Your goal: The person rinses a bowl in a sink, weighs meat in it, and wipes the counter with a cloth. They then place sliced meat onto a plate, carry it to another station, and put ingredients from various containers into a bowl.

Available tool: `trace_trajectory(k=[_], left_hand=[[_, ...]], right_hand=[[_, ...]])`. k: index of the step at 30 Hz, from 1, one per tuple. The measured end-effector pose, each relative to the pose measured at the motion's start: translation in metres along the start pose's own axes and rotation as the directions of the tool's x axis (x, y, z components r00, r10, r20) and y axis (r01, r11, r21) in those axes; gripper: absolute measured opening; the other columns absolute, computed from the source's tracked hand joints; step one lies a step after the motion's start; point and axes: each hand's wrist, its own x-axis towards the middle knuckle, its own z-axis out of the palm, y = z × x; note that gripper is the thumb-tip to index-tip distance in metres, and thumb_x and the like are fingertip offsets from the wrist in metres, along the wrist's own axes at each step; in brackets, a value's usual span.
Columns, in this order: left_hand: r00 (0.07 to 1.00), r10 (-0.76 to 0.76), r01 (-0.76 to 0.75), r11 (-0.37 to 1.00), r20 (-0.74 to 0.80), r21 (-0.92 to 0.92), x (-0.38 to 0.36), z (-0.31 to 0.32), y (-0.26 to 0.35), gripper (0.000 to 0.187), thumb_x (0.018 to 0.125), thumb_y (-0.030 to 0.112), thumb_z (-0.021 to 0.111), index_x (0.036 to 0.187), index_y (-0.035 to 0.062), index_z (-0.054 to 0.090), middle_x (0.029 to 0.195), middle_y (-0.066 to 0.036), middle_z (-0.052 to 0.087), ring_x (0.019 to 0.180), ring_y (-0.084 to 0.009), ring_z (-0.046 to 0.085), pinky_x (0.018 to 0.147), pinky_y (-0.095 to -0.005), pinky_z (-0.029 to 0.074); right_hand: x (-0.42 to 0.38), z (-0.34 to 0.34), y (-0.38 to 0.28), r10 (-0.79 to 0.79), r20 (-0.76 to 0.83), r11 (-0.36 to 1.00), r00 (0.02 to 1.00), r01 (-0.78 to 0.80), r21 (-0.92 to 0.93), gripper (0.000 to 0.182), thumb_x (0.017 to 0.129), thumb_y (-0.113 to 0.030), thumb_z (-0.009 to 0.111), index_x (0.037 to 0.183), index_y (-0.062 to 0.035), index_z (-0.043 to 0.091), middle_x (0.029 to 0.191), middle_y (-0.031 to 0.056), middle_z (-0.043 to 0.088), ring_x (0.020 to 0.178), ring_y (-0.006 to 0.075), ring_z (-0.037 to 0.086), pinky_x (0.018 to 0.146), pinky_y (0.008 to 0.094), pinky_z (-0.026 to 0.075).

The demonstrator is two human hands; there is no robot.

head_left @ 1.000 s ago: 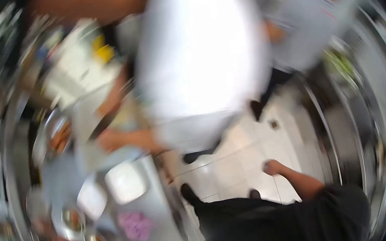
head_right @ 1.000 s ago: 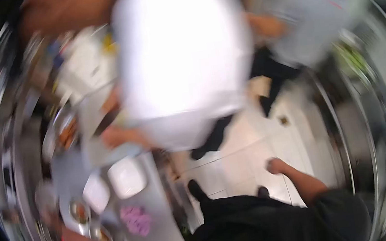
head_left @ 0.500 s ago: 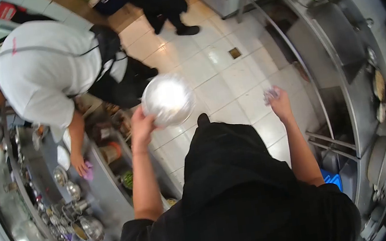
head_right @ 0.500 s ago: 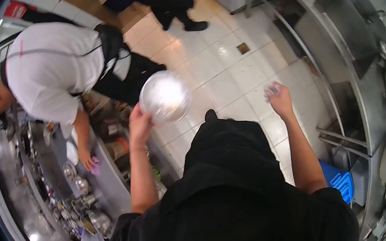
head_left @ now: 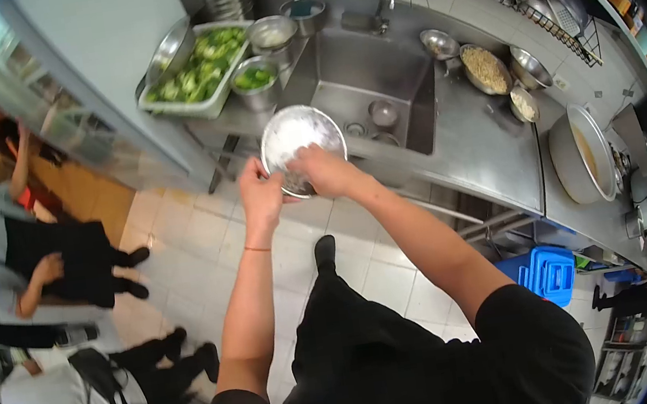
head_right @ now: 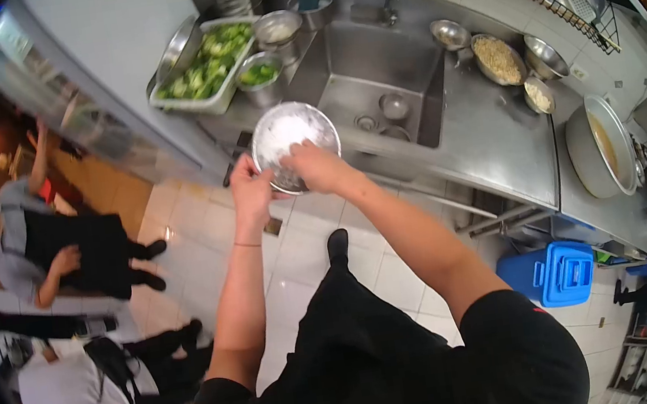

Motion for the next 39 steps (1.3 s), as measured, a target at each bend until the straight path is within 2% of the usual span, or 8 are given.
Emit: trace_trajectory(k=[7,16,19,24,26,31,34,39], left_hand=[[0.968,-0.225,0.216,0.973,0.113,0.082,0.187,0.087,-0.060,0.020,0.078,-0.006,0.055,0.081,0.0062,0.039,0.078,-0.006,0.047,0.062,-0.0210,0.061,0.050,-0.0402,0.064],[0.879,-0.446,0.437,0.895,0.170,0.089,0.290,0.110,-0.109,0.024,0.081,0.000,0.056,0.104,-0.0021,0.051,0.101,-0.015,0.061,0.083,-0.0271,0.067,0.060,-0.0400,0.064],[0.820,-0.550,0.520,0.831,0.156,0.198,0.313,0.117,-0.125,0.016,0.080,-0.005,0.053,0.093,0.0003,0.045,0.086,-0.008,0.050,0.076,-0.0238,0.063,0.060,-0.0417,0.065],[0.797,-0.573,0.549,0.819,0.193,0.167,0.337,0.132,-0.155,0.017,0.079,-0.004,0.054,0.088,0.0030,0.041,0.089,-0.009,0.047,0.074,-0.0240,0.061,0.059,-0.0442,0.064],[0.754,-0.614,0.568,0.788,0.234,0.238,0.350,0.152,-0.166,0.018,0.078,-0.003,0.055,0.088,0.0023,0.041,0.087,-0.010,0.047,0.074,-0.0252,0.062,0.059,-0.0447,0.064],[0.754,-0.611,0.564,0.791,0.242,0.239,0.374,0.214,-0.208,0.019,0.078,-0.002,0.055,0.091,0.0008,0.042,0.086,-0.012,0.048,0.073,-0.0277,0.062,0.059,-0.0450,0.064],[0.727,-0.647,0.597,0.761,0.232,0.252,0.387,0.253,-0.206,0.019,0.078,-0.003,0.053,0.092,-0.0001,0.042,0.090,-0.016,0.051,0.076,-0.0308,0.065,0.060,-0.0460,0.064],[0.737,-0.652,0.625,0.758,0.180,0.185,0.394,0.289,-0.223,0.022,0.077,-0.006,0.052,0.095,-0.0014,0.040,0.095,-0.019,0.053,0.081,-0.0384,0.065,0.061,-0.0481,0.064]], right_hand=[[0.075,-0.013,0.197,0.710,-0.176,0.209,0.682,0.034,0.977,0.031,0.083,0.004,0.061,0.114,0.0001,0.059,0.095,0.0104,0.065,0.085,0.0195,0.063,0.073,0.0336,0.054],[0.249,-0.119,0.310,0.696,-0.374,0.283,0.613,0.245,0.928,0.024,0.091,-0.002,0.059,0.115,0.0004,0.059,0.104,0.0070,0.065,0.090,0.0183,0.065,0.075,0.0346,0.057],[0.227,-0.089,0.331,0.745,-0.109,-0.305,0.658,0.482,0.821,0.028,0.088,0.001,0.059,0.115,0.0001,0.060,0.103,0.0074,0.066,0.087,0.0227,0.065,0.074,0.0404,0.056],[0.074,-0.055,0.458,0.929,-0.336,0.240,0.155,0.439,0.866,0.012,0.083,0.001,0.050,0.088,0.0045,0.061,0.076,0.0094,0.064,0.065,0.0166,0.061,0.059,0.0320,0.052],[0.036,-0.088,0.514,0.682,-0.709,0.613,-0.178,-0.389,0.688,0.017,0.083,-0.007,0.059,0.095,0.0059,0.061,0.080,0.0130,0.067,0.071,0.0289,0.067,0.073,0.0381,0.056],[0.046,-0.093,0.590,0.737,-0.674,0.425,0.045,-0.806,0.411,0.041,0.086,-0.024,0.063,0.120,-0.0001,0.058,0.106,0.0197,0.067,0.100,0.0303,0.065,0.075,0.0423,0.054],[0.122,-0.063,0.605,0.729,-0.579,0.411,0.366,0.441,0.797,0.026,0.091,-0.025,0.060,0.111,-0.0090,0.062,0.087,0.0018,0.065,0.075,0.0119,0.060,0.064,0.0313,0.051],[0.101,0.057,0.556,0.898,0.078,0.054,0.434,-0.284,0.957,0.012,0.085,-0.016,0.067,0.089,-0.0053,0.067,0.069,0.0021,0.063,0.056,0.0121,0.056,0.048,0.0308,0.045]])
